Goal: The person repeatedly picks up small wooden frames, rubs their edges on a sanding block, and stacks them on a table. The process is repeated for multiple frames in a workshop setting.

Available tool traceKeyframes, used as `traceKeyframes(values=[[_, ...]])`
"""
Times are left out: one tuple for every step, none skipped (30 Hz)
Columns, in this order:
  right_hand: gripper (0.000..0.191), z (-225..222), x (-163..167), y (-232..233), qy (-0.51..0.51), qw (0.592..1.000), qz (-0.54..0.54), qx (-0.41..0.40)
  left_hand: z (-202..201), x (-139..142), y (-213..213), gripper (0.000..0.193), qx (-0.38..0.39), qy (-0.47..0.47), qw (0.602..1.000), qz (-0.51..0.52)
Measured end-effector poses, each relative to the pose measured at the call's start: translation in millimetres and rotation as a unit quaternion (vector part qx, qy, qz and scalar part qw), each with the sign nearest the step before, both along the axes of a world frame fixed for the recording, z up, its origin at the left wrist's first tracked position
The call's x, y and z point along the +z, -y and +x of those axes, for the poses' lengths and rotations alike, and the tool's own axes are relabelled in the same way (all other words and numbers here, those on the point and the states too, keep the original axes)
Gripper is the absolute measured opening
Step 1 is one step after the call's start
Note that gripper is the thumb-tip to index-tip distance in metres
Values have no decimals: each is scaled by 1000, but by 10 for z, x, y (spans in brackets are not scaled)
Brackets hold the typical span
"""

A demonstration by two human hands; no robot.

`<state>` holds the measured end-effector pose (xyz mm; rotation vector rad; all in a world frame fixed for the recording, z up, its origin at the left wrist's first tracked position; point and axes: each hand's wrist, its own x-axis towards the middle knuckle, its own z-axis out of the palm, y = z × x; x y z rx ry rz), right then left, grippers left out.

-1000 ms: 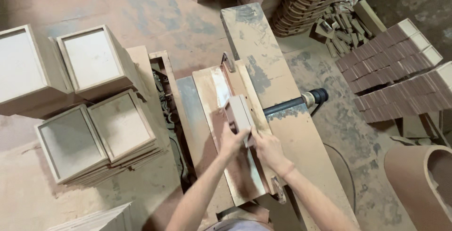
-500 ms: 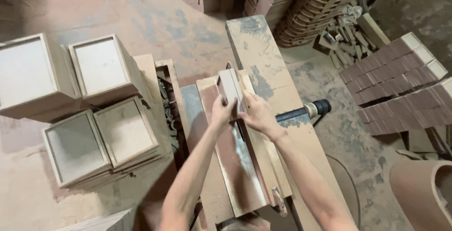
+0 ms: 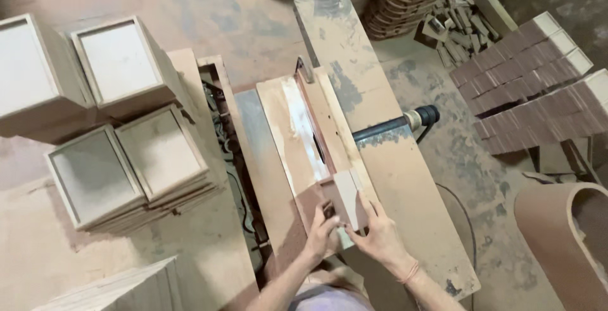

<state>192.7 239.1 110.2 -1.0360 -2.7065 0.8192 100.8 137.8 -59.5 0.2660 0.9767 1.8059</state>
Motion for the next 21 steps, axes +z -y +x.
traceKeyframes(values=[[101, 38, -47, -31, 31, 999, -5, 9, -1, -3, -9, 64, -16, -13, 1000, -19], [107, 64, -91, -56, 61, 998, -9, 18, -10, -7, -18, 66, -32, -28, 998, -37], [103, 71, -131, -75, 77, 997, 13, 27, -28, 3, -25, 68, -49, -42, 996, -56], [100, 54, -168, -109, 95, 994, 33, 35, -58, 28, -36, 68, -55, -39, 996, -60], [97, 24, -201, -137, 113, 991, 51, 47, -98, 68, -51, 68, -58, -35, 996, -65], [99, -40, -231, -178, 105, 991, 55, 56, -162, 110, -81, 68, -59, -33, 995, -68], [101, -126, -255, -243, 97, 991, 60, 66, -252, 146, -141, 75, -57, -36, 995, -75], [104, -189, -261, -300, 91, 991, 63, 75, -348, 180, -217, 83, -56, -36, 994, -83], [105, -273, -270, -361, 86, 991, 68, 76, -426, 207, -277, 93, -56, -35, 994, -92], [107, -426, -289, -448, 79, 991, 74, 76, -546, 221, -368, 79, -45, -45, 995, -81], [109, -585, -295, -534, 71, 991, 81, 78, -705, 225, -491, 66, -32, -56, 995, -70], [109, -713, -284, -601, 68, 990, 86, 83, -842, 229, -580, 56, -18, -68, 996, -58], [110, -837, -266, -670, 65, 990, 91, 89, -971, 237, -654, 53, -18, -74, 994, -72], [110, -948, -245, -740, 63, 989, 97, 92, -1097, 250, -737, 50, -19, -80, 993, -86], [109, -1054, -229, -804, 44, 989, 102, 98, -1198, 269, -809, 48, -21, -83, 991, -101], [109, -1164, -220, -858, 25, 989, 106, 104, -1294, 293, -871, 49, -15, -72, 992, -99], [109, -1268, -214, -901, 4, 988, 110, 109, -1401, 321, -931, 50, -11, -64, 993, -98], [109, -1355, -209, -939, 26, 990, 101, 100, -1503, 353, -989, 51, -7, -56, 994, -96], [109, -1430, -206, -977, 47, 990, 92, 92, -1591, 384, -1039, 52, -4, -53, 993, -102], [109, -1493, -208, -1016, 69, 991, 84, 84, -1662, 413, -1082, 53, -1, -48, 993, -108], [109, -1557, -216, -1051, 75, 990, 91, 84, -1718, 439, -1120, 54, 2, -43, 992, -115]])
